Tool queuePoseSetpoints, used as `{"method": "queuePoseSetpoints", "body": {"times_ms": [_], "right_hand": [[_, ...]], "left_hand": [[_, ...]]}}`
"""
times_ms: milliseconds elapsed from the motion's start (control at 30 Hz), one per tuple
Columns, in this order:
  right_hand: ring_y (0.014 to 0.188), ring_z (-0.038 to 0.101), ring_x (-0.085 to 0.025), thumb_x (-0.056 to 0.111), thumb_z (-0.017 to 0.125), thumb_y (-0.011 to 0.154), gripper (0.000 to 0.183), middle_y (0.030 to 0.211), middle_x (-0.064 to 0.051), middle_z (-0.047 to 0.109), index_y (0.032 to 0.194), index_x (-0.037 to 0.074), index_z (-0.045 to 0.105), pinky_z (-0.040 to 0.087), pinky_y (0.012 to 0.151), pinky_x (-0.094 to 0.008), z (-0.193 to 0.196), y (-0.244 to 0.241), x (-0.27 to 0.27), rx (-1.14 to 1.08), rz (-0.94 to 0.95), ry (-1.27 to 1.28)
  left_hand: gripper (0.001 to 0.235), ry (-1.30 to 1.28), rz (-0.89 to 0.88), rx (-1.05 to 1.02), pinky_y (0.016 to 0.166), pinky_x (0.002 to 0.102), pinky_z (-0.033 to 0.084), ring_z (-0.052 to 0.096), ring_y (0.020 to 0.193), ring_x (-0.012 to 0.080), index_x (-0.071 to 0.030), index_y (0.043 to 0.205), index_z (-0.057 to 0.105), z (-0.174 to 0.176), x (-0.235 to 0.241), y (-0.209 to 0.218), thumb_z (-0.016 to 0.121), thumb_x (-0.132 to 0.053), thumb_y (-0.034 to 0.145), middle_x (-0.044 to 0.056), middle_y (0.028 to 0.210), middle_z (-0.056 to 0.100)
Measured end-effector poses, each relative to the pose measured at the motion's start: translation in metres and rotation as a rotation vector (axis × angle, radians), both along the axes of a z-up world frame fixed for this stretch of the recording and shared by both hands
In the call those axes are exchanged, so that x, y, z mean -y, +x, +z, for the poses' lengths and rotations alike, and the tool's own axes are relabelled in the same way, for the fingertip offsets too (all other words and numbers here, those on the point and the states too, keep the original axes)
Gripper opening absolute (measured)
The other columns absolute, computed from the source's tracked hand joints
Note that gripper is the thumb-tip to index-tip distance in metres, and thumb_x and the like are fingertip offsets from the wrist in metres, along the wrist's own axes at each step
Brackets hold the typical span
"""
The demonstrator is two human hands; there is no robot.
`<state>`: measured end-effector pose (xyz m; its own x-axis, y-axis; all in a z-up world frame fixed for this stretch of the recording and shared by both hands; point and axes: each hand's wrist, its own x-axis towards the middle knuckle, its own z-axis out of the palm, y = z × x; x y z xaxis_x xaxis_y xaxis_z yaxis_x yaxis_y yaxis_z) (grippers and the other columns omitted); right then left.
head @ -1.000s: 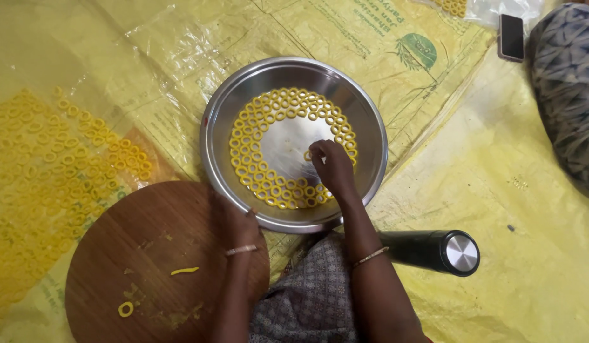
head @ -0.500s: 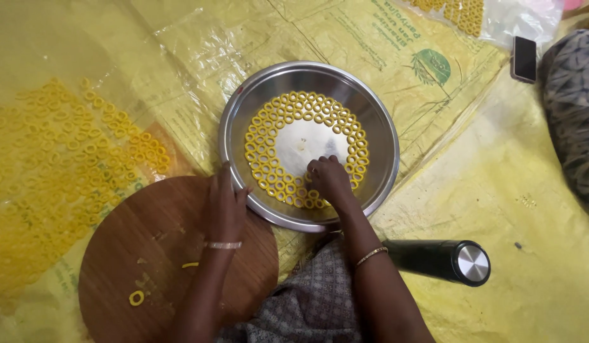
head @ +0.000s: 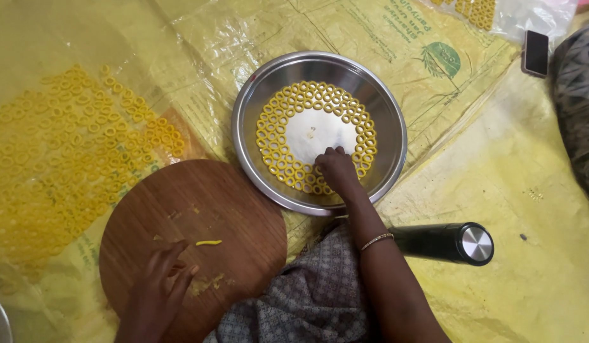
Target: The person rolls yellow dough into a thin rope on a wooden board, then pinches off small segments and forms them into rings. The rings are placed into a metal bowl. The person repeats this process continuously.
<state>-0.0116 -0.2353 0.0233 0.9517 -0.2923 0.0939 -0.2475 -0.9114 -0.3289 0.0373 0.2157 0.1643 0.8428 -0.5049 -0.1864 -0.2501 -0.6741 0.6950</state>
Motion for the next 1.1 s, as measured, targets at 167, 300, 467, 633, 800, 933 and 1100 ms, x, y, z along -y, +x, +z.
{"method": "queuePoseSetpoints", "body": {"times_ms": [167,300,467,633,800,933,1100], "right_hand": [[0.098,0.061,-0.034,0.008,0.068,0.085,0.014,0.094,-0.007,0.068,0.090,0.017,0.077,0.053,0.082,-0.046,0.005,-0.001,-0.003,0.009,0.033,-0.006],[0.099,0.062,-0.033,0.005,0.067,0.084,0.017,0.093,-0.006,0.069,0.090,0.017,0.077,0.054,0.082,-0.045,0.005,-0.001,-0.004,0.013,0.029,0.002],[0.093,0.062,-0.036,0.007,0.072,0.080,0.014,0.092,-0.009,0.070,0.092,0.012,0.076,0.053,0.078,-0.046,0.005,-0.007,0.004,0.044,-0.047,-0.013],[0.094,0.063,-0.033,0.008,0.069,0.086,0.010,0.089,-0.008,0.071,0.089,0.013,0.077,0.053,0.080,-0.045,-0.002,-0.010,0.008,-0.011,-0.043,0.007],[0.094,0.064,-0.033,0.009,0.068,0.084,0.009,0.089,-0.007,0.071,0.087,0.013,0.076,0.053,0.078,-0.045,-0.010,-0.009,0.010,-0.008,-0.079,-0.013],[0.091,0.064,-0.033,0.009,0.068,0.084,0.008,0.086,-0.008,0.071,0.086,0.013,0.075,0.051,0.077,-0.048,-0.006,-0.009,0.009,0.008,-0.054,-0.030],[0.089,0.063,-0.035,0.007,0.065,0.084,0.011,0.086,-0.008,0.072,0.087,0.013,0.074,0.049,0.077,-0.051,0.019,-0.008,-0.014,0.064,-0.054,-0.103]], "left_hand": [[0.047,-0.192,0.003,-0.068,0.086,0.036,0.057,0.073,0.101,0.0241,-0.005,0.133,0.060,-0.027,0.006,0.001,0.068,-0.025,0.091,0.014,0.126,0.065],[0.045,-0.166,0.012,-0.078,0.089,0.036,0.055,0.071,0.103,0.0255,-0.004,0.131,0.062,-0.039,0.007,0.002,0.068,-0.024,0.091,0.014,0.122,0.067],[0.043,-0.188,0.003,-0.021,0.090,0.036,0.055,0.070,0.105,0.0259,-0.002,0.129,0.063,-0.049,0.009,0.006,0.068,-0.024,0.092,0.015,0.123,0.067],[0.043,-0.168,0.038,-0.060,0.090,0.036,0.056,0.071,0.104,0.0243,-0.004,0.130,0.064,-0.048,0.008,0.007,0.066,-0.026,0.093,0.013,0.123,0.067],[0.041,-0.174,0.047,-0.076,0.091,0.036,0.056,0.071,0.105,0.0240,-0.005,0.130,0.065,-0.041,0.009,0.010,0.066,-0.026,0.094,0.013,0.121,0.068],[0.041,-0.178,0.068,-0.065,0.091,0.036,0.055,0.071,0.103,0.0246,-0.007,0.130,0.066,-0.041,0.006,0.010,0.066,-0.026,0.094,0.013,0.116,0.069],[0.033,-0.108,0.090,0.024,0.087,0.039,0.056,0.070,0.102,0.0292,-0.010,0.123,0.067,-0.048,0.003,0.012,0.067,-0.023,0.093,0.012,0.117,0.068]]}}
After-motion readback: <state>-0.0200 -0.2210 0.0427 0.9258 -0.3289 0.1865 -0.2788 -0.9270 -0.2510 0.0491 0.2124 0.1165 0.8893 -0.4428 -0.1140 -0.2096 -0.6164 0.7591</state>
